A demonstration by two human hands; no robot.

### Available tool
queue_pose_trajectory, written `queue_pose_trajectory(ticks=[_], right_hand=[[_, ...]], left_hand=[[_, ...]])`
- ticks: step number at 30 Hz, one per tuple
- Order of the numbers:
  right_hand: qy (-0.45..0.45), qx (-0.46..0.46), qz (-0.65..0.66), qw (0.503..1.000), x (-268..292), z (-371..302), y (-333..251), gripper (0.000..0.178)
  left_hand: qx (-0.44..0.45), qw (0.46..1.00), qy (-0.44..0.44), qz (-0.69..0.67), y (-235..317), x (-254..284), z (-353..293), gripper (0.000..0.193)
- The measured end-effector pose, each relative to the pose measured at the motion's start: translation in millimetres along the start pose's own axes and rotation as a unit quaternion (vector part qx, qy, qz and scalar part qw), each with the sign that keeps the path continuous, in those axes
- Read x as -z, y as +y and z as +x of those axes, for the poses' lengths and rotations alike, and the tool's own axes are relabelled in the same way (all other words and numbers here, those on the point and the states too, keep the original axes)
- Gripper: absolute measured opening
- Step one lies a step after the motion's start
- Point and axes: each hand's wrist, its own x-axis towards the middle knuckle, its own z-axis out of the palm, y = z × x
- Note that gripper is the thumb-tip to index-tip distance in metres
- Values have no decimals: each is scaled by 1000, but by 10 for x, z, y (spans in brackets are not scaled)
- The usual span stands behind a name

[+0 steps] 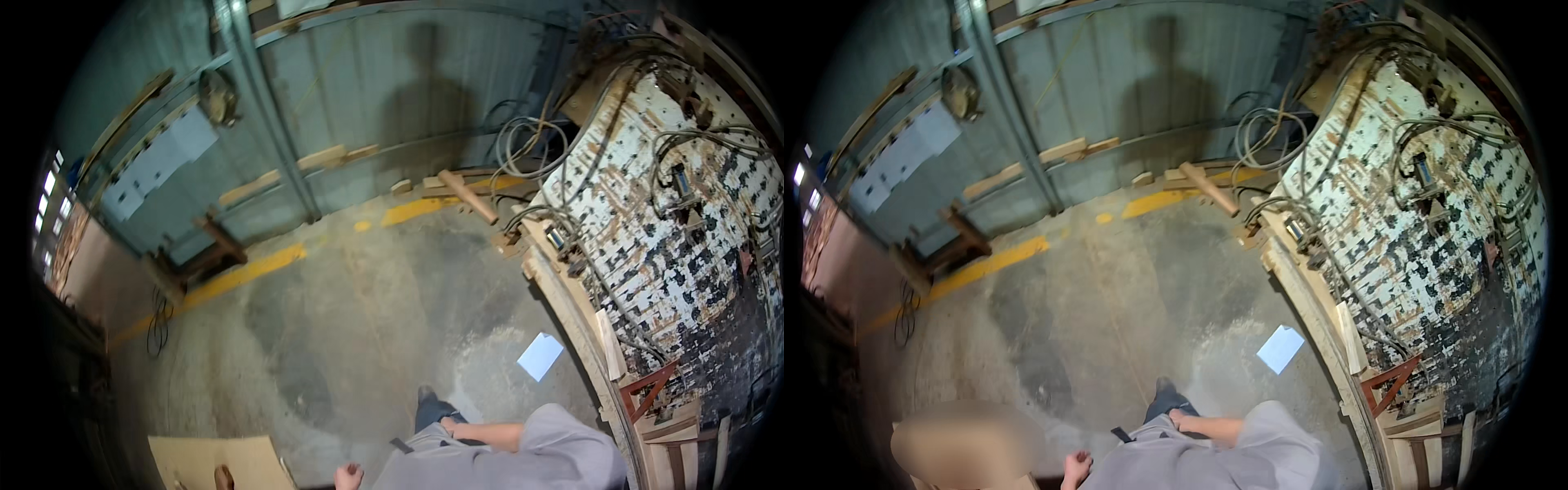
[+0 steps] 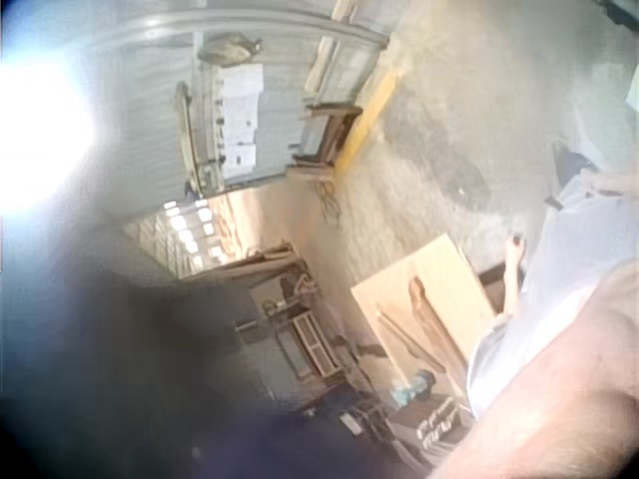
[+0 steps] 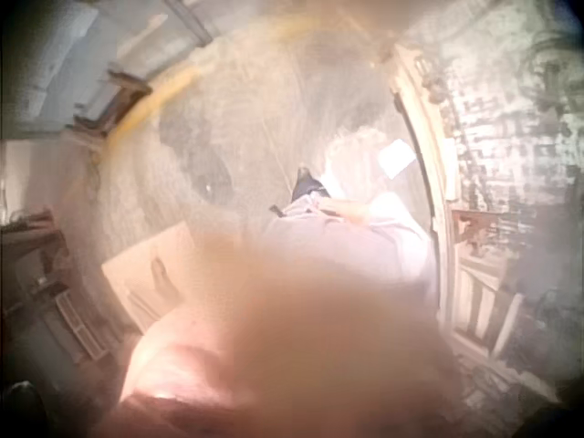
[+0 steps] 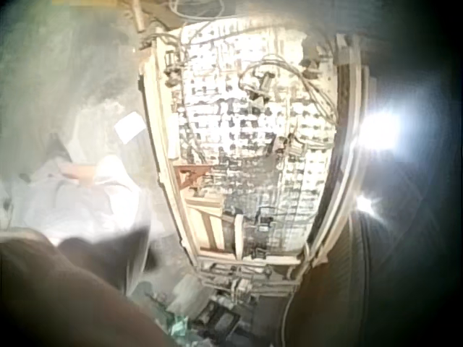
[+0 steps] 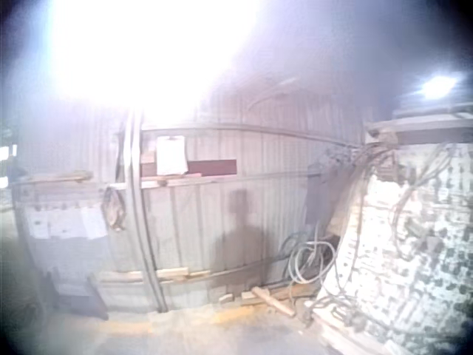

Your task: The person assembles a wooden chair frame by fitting curved legs into a seat structure. They then measure and cut a white rectangular strip using a tape measure and a miter saw, and finally fit the cut piece into the chair frame.

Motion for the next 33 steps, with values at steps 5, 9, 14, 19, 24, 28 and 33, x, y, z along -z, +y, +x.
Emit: queue_pose_trajectory(ticks=[5,9,14,19,24,28,33], right_hand=[[46,-32,64,996,967,272,476,33],[95,-80,118,985,1429,140,945,32],[128,-161,143,968,1623,-262,1642,31],[115,-188,45,974,1888,-177,2089,31],[194,-248,18,949,2657,-178,2632,28],[400,-289,283,822,2515,-409,3499,36],[459,-145,529,699,4037,-1160,2523,39]], left_hand=[[106,982,-141,70,1266,14,1099,22],[89,971,-190,117,2184,173,1918,25],[32,950,-251,184,3273,243,3090,28],[-393,715,-225,532,4761,-103,5224,28],[-483,845,-86,215,8648,-944,5688,20],[-714,693,-100,25,11684,-1649,4769,21],[-858,514,19,10,13948,-1735,3945,34]])
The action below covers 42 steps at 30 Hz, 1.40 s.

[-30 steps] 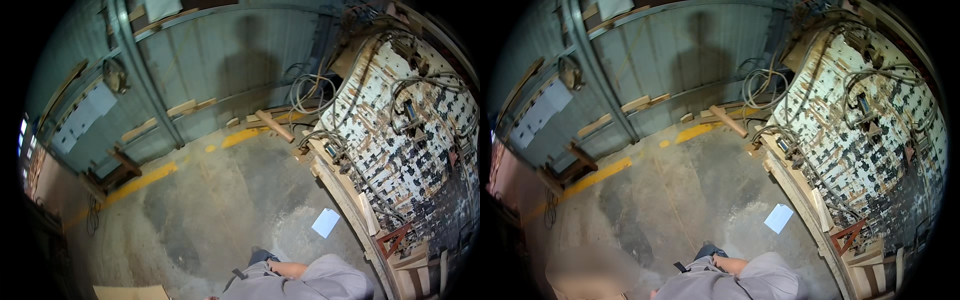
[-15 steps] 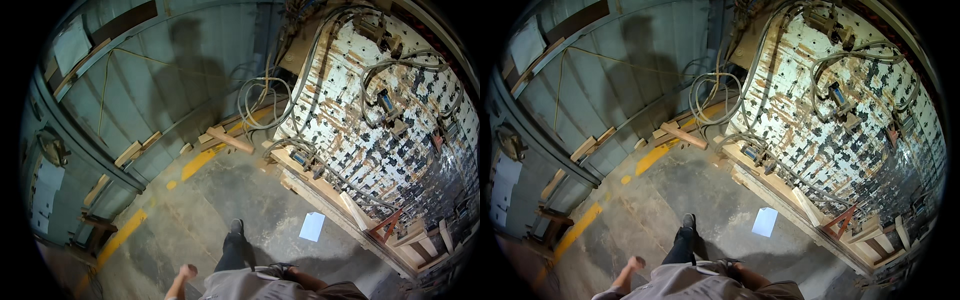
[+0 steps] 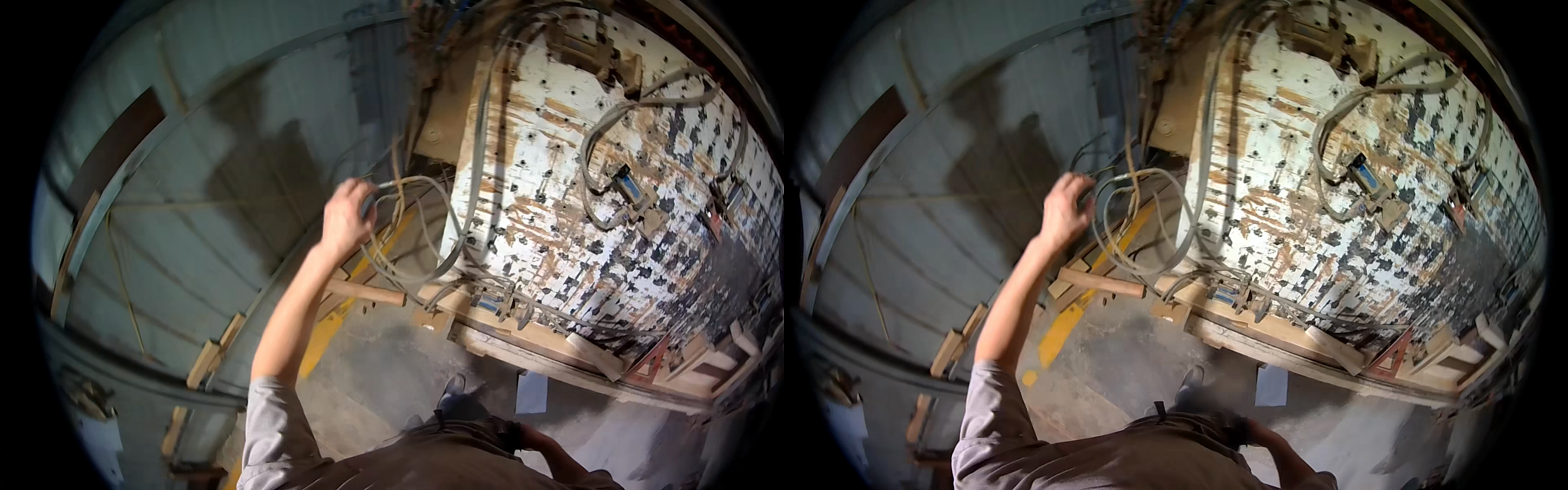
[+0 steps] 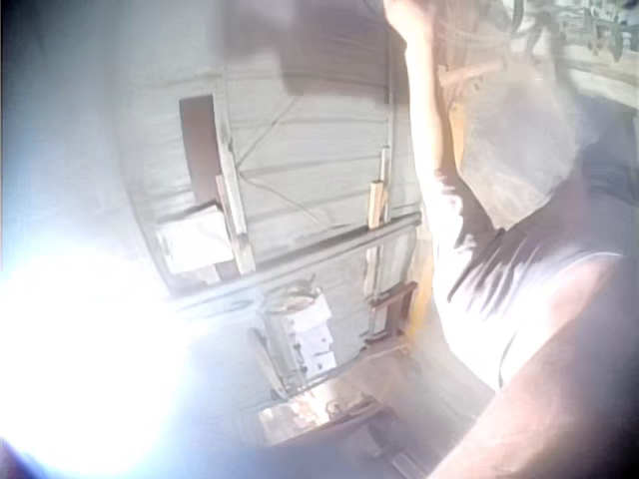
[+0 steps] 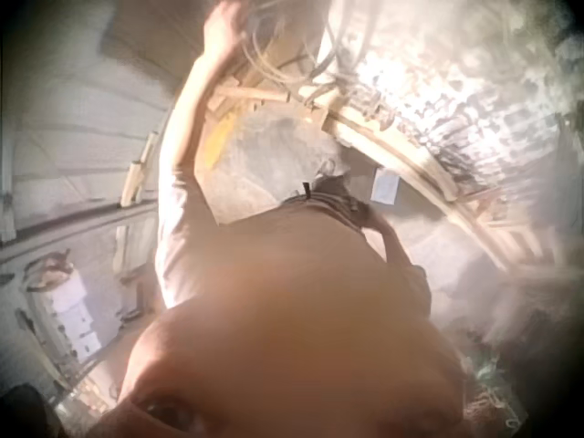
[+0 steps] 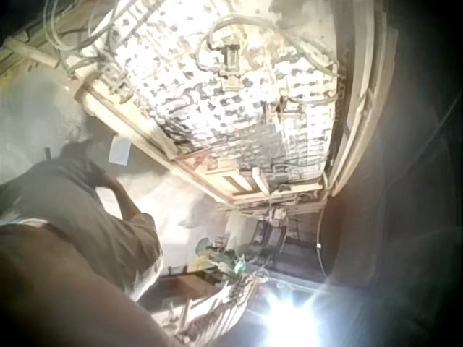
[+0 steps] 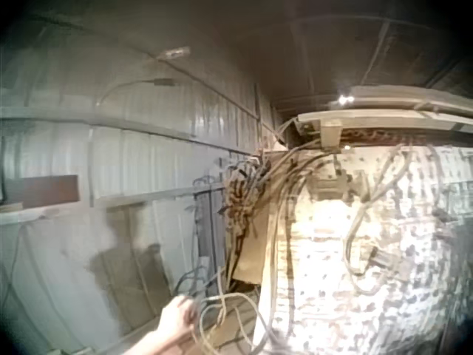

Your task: The person assembles a wooden chair frame by fitting curved legs into a seat structure. They then measure and cut a white rectangular strip using a tape measure and a miter saw, and finally fit the cut piece into the chair frame.

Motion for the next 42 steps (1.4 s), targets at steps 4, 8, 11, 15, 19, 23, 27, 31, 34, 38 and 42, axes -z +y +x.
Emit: queue_pose_trajectory(ticks=[4,8,11,15,19,23,27,31,34,38,42], right_hand=[[163,65,195,965,633,-325,-172,41],[283,170,447,831,1353,-90,-1050,45],[356,143,560,734,1515,52,-1564,43],[454,87,472,751,1208,304,-1612,42],[419,27,469,777,910,735,-1987,50],[450,-96,463,758,690,686,-2545,52],[477,-33,413,776,538,867,-2712,56],[466,36,475,746,271,960,-2913,56],[432,78,537,720,68,1008,-3065,48],[416,59,595,685,-256,1077,-3230,43],[399,126,667,617,-541,1166,-3170,37]], left_hand=[[-55,987,-16,149,239,-688,1592,46],[-178,934,3,310,-1486,-1038,2773,53],[-108,950,-77,281,-1937,-1580,3519,54],[-55,951,-211,217,-1612,-2255,4340,55],[-121,935,-237,235,-2509,-2036,4881,50],[-15,951,-183,250,-2035,-2601,4549,41],[21,957,-32,288,-1804,-2604,3993,34],[38,929,-118,349,-1399,-2417,3796,36],[15,953,-47,298,-1642,-2537,3817,33],[12,951,-55,305,-1484,-2438,3797,33],[-11,949,-44,311,-1660,-2531,3878,39]])
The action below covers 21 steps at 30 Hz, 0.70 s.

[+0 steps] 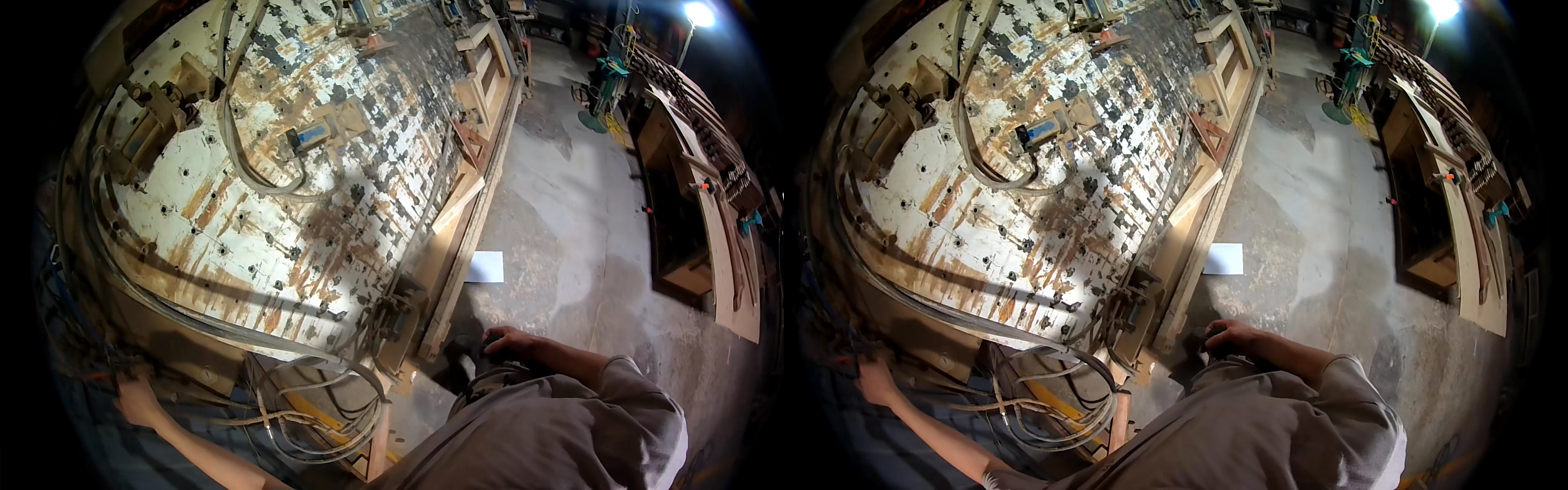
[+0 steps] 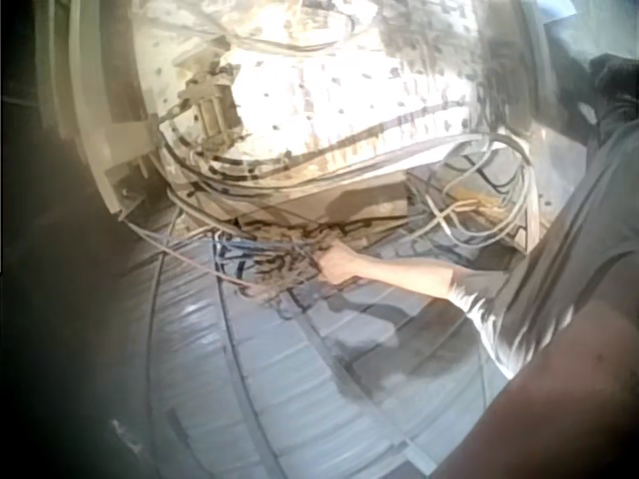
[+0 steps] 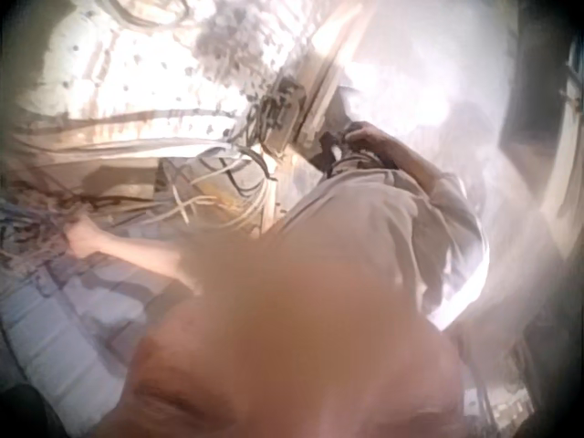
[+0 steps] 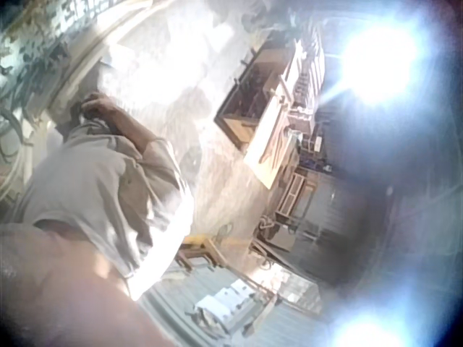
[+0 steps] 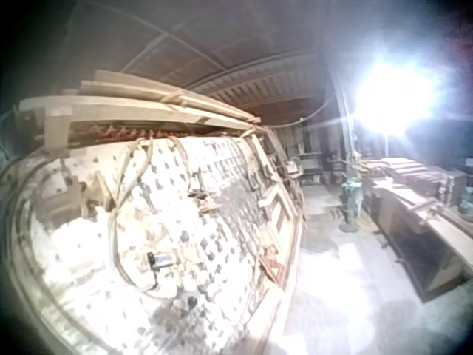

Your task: The person assembles a wooden chair frame by fitting curved legs into a seat structure. They then measure and cut a white rectangular strip using a tape measure and a miter saw, and finally fit the cut piece into the chair frame.

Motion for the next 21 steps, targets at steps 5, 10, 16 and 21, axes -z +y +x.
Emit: queue_pose_trajectory(ticks=[5,10,16,21], right_hand=[[-46,8,148,988,179,-128,0,37],[-67,6,198,978,635,-157,-83,32],[-19,23,232,972,1312,-265,-318,31],[-3,24,310,950,2009,-384,-673,24]], left_hand=[[6,999,-46,-9,94,208,-39,43],[20,998,-54,9,212,349,-94,46],[51,991,41,118,249,221,-120,43],[24,989,97,108,1072,1090,-1292,49]])
